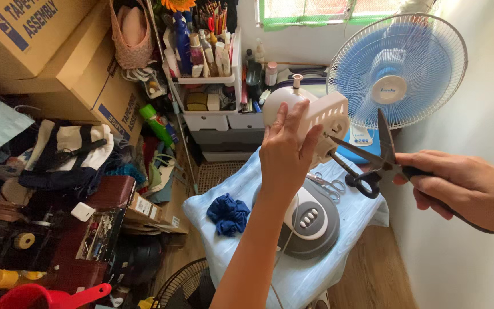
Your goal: The person uses scissors to repeatedly pry and adjust a small internal component inside the rear housing of a white electric fan. They hold the fan steady with one hand while manipulating the scissors with the other, occasionally rotating the fan to access different angles.
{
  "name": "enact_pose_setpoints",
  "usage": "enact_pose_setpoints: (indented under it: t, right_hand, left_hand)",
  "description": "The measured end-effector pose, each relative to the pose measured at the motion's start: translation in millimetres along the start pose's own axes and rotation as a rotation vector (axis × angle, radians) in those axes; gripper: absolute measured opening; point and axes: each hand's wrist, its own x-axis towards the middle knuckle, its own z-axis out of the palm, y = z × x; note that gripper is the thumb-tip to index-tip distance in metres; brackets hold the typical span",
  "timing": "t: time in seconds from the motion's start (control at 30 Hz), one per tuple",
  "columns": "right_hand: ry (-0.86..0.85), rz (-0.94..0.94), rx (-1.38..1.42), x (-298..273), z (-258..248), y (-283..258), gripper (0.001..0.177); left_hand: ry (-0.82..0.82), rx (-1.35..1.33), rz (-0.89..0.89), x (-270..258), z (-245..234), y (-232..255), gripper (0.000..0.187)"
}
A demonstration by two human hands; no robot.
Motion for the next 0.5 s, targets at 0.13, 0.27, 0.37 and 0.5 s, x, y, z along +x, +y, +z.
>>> enact_pose_setpoints:
  t: [0.13,0.27,0.37,0.5]
  right_hand:
    - [-0.004,-0.013,0.018,-1.6,-2.0,-2.5,0.046]
    - [-0.006,0.007,0.007,4.1,-0.4,10.9,0.050]
    - [0.023,-0.049,0.040,14.3,-2.2,45.8,0.052]
    - [-0.003,-0.145,0.341,12.7,-13.8,111.6,0.050]
  left_hand:
    - [-0.010,-0.002,0.003,0.3,-0.2,0.7,0.050]
    - [-0.007,0.011,0.001,0.6,-1.8,2.5,0.049]
    - [-0.020,-0.003,0.008,1.4,-2.7,1.9,0.050]
    - [0.017,-0.087,0.048,-11.3,-10.4,6.0,0.063]
